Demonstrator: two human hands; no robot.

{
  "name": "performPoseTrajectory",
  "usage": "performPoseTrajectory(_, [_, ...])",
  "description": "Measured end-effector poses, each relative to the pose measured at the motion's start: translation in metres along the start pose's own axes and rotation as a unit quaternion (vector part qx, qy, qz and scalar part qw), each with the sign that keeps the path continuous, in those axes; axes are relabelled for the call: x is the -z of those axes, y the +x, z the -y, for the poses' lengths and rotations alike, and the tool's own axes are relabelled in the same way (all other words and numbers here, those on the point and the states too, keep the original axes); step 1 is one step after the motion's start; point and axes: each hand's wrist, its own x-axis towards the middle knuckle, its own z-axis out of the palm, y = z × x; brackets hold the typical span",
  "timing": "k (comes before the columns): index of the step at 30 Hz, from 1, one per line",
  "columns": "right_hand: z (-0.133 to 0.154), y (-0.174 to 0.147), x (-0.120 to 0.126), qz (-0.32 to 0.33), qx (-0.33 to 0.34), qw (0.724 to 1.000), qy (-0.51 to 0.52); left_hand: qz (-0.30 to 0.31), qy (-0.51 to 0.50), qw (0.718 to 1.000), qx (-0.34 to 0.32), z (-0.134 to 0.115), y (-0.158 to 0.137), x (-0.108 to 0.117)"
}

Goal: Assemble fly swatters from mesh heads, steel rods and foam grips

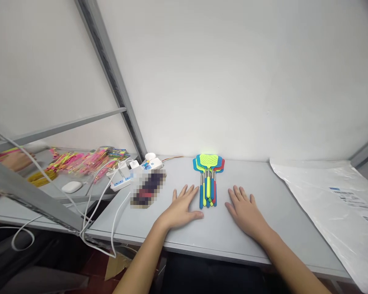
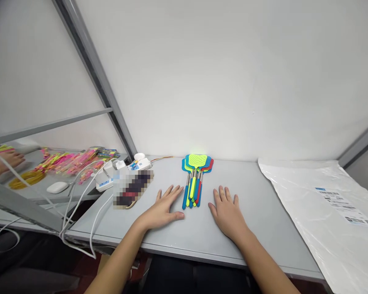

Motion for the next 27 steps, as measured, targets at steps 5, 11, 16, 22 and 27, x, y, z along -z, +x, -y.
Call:
performPoseTrajectory(5, [0.0, 0.0, -0.002, -0.002, -0.001, 1.0, 0.003, -0.054, 0.027, 0.998, 0.016, -0.002, 0.004, -0.01])
performPoseTrajectory(11, [-0.001, -0.001, -0.002, -0.004, 0.001, 1.0, 0.013, -0.092, 0.054, 0.994, 0.033, -0.005, 0.01, -0.016])
performPoseTrajectory(16, [0.0, 0.0, 0.0, 0.004, -0.003, 1.0, 0.024, -0.086, 0.072, 0.993, 0.035, -0.007, 0.012, -0.015])
performPoseTrajectory(22, [0.001, 0.0, 0.001, 0.003, -0.003, 1.0, 0.027, -0.083, 0.086, 0.992, 0.036, -0.007, 0.012, -0.014])
performPoseTrajectory(27, [0.003, 0.0, 0.001, -0.003, -0.002, 1.0, 0.02, -0.089, 0.08, 0.992, 0.037, -0.009, 0.014, -0.015])
